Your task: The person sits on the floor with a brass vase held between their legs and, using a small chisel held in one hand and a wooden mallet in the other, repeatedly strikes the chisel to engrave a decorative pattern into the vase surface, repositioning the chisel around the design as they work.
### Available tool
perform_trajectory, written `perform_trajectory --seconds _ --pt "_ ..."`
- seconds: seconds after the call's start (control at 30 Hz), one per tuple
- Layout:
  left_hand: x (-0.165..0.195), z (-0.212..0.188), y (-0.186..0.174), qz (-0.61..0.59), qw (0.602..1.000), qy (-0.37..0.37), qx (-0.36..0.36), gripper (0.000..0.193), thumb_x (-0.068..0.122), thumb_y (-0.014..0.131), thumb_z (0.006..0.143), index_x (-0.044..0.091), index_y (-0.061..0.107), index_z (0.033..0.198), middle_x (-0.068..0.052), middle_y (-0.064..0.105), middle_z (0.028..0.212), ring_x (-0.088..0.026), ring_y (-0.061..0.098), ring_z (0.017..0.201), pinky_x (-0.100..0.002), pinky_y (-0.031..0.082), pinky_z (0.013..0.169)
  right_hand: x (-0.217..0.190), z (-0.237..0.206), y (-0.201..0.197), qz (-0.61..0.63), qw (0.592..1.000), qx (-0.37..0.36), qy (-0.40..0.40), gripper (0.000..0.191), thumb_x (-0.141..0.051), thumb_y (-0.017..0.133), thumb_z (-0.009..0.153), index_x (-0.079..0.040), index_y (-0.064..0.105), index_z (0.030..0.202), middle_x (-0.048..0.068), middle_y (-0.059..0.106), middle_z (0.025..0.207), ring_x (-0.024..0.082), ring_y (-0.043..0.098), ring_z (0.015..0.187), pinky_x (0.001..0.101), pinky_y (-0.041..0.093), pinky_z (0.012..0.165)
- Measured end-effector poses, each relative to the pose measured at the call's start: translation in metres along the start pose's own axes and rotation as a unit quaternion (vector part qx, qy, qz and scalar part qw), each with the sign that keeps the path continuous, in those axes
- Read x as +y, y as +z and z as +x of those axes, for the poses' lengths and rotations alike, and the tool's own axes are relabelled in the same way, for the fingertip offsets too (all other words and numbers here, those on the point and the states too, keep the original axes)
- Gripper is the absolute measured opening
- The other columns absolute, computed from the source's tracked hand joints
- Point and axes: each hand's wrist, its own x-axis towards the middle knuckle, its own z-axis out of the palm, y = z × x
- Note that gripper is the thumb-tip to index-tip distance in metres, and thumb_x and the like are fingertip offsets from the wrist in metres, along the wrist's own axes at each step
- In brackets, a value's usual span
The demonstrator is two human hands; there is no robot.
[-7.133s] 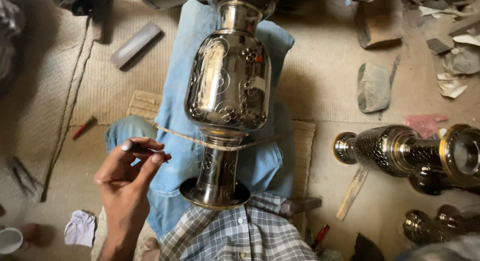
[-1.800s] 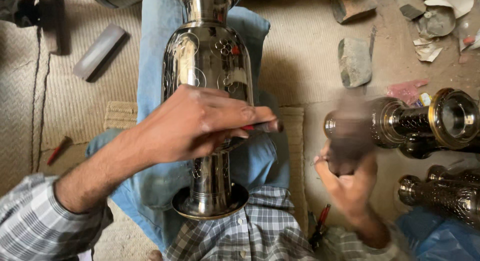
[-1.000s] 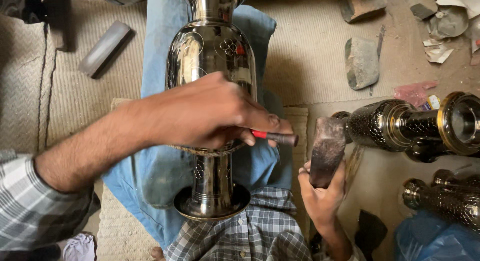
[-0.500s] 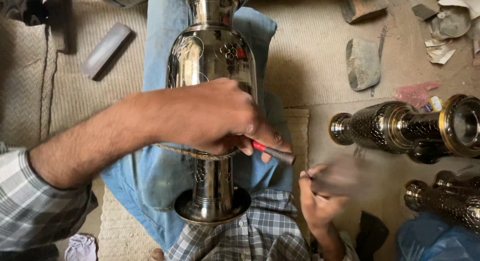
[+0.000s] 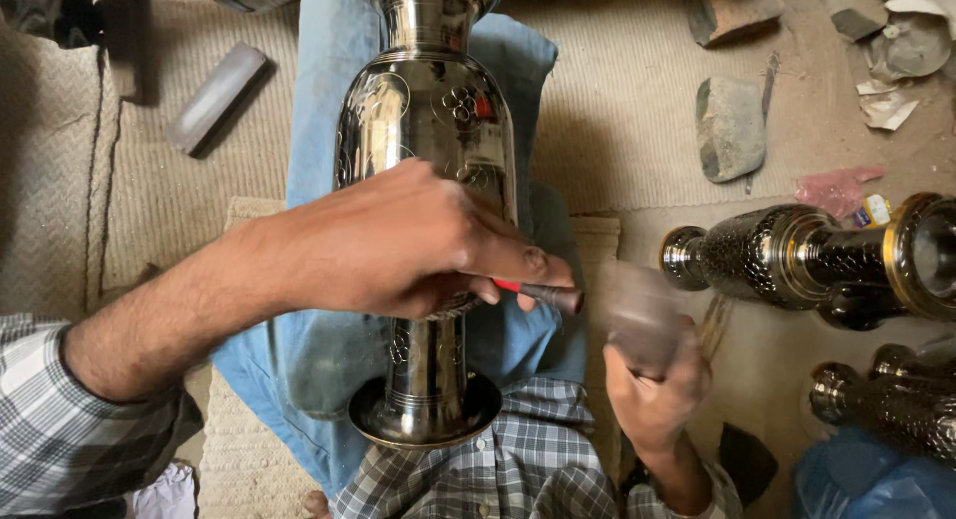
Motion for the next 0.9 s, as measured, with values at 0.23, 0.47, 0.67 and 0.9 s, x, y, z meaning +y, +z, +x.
perform_trajectory --seconds 0.23,0.47,0.67,0.9 --pt "-0.010 -0.004 0.008 -0.017 0.998 0.028 0.047 0.046 0.000 0.073 0.086 0.016 0.071 0.129 -0.003 0.078 0.119 -0.016 0.079 0.093 -0.029 0.058 0.060 0.011 -0.004 -0.004 0.155 0.986 -0.044 0.051 0.054 0.014 0.077 0.078 0.008 0.042 0.119 0.016 0.062 0.097 0.025 0.063 0.085 0.0385 0.052 0.074" --pt "-0.024 0.015 0.012 -0.034 0.998 0.033 0.032 0.048 0.003 0.072 0.090 0.016 0.065 0.135 -0.003 0.077 0.121 -0.013 0.079 0.092 -0.027 0.061 0.063 0.022 -0.040 0.011 0.299 0.920 -0.009 0.252 0.076 0.014 0.071 0.085 0.005 0.027 0.146 0.012 0.063 0.103 0.016 0.064 0.092 0.0315 0.058 0.083" --pt "-0.026 0.033 0.007 -0.093 0.988 0.017 -0.122 0.050 0.013 0.073 0.082 0.023 0.067 0.131 0.000 0.078 0.113 -0.010 0.077 0.081 -0.035 0.059 0.062 0.015 -0.051 0.012 0.302 0.903 -0.008 0.306 0.078 0.017 0.074 0.081 0.002 0.031 0.145 0.011 0.063 0.100 0.017 0.061 0.090 0.0321 0.054 0.082" --pt "-0.025 0.039 0.002 -0.087 0.980 0.009 -0.176 0.049 0.019 0.073 0.087 0.027 0.067 0.134 0.004 0.082 0.102 -0.011 0.074 0.075 -0.041 0.052 0.067 0.004 -0.047 0.009 0.375 0.887 0.093 0.255 0.071 0.014 0.075 0.087 -0.006 0.035 0.142 0.010 0.064 0.099 0.019 0.064 0.085 0.0302 0.057 0.077"
